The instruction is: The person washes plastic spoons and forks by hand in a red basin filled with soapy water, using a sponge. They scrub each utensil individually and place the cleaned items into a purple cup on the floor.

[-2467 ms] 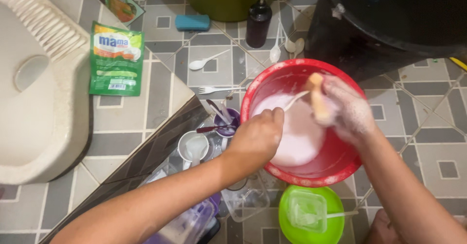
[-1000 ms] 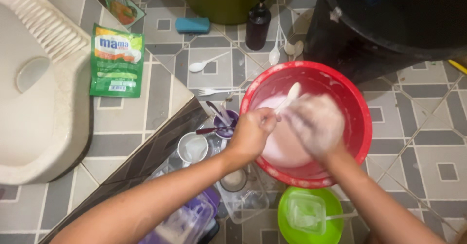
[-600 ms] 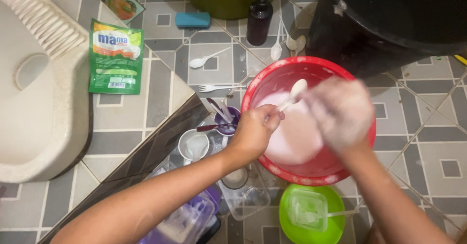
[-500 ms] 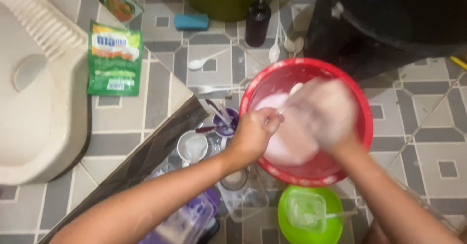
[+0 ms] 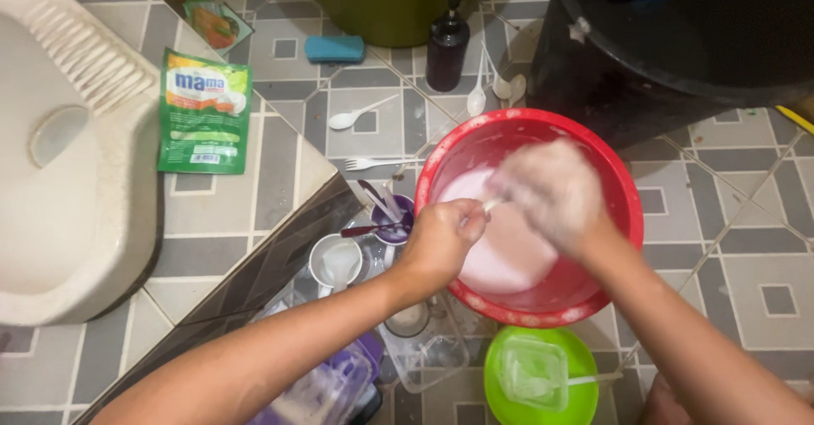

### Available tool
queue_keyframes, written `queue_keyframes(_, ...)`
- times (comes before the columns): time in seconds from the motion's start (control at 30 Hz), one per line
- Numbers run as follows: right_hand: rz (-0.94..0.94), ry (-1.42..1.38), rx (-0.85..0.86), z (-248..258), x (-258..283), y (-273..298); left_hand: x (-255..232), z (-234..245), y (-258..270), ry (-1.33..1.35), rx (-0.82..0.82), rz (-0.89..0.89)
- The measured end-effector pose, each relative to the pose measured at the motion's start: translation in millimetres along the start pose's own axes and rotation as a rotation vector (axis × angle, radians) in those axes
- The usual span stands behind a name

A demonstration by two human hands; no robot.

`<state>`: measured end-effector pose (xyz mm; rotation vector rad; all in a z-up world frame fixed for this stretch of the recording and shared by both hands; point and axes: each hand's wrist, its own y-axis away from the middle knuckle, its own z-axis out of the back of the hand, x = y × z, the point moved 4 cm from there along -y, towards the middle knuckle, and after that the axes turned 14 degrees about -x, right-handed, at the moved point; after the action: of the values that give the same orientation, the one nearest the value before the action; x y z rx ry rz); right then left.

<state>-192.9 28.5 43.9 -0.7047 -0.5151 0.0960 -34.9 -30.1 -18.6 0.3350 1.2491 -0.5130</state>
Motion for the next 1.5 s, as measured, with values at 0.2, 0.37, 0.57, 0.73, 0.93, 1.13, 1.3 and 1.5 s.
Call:
queue_keyframes(0.2,-0.572,-0.175,0.102,-1.6,-28.9,6.5,-1.9,-2.9,4.3,-0.054,0.029,0.043)
queue_keyframes(0.37,-0.185,-0.174,0.007,-14.3,-14.1,21.9,1.2,0.2,8.1,-0.02,-0.032,0.018)
queue_keyframes(0.57,-1.162,-1.049,-0.285,-30.6,-78.6,41.5,5.6,2.6,4.1,0.028,-0.02,0.147)
queue_keyframes(0.73,-0.886,-0.919,-0.615,-36.7,-50.8,48.3,2.4,-4.5,7.6,0.031,-0.032,-0.042)
queue_keyframes(0.93,-1.191,-0.604,-0.489,-69.5,-64.3,47.4,-13.3,-2.9,31.1,-0.044,0.034,-0.231)
queue_keyframes(1.13,-1.4,-1.641,-0.484,-37.1,-77.8,18.1,-27.3,4.0,32.5,0.061,0.06,-0.006)
queue_keyframes(1.3,-1.155,-0.929,-0.417,-29.3,-25.2,34.0,-24.6,6.7,23.5,0.021,-0.004,-0.041)
queue_keyframes(1.5,-1.072,-0.329,-0.264,-80.5,-48.5,36.8,-2.3,5.0,26.3,-0.103,0.006,-0.122)
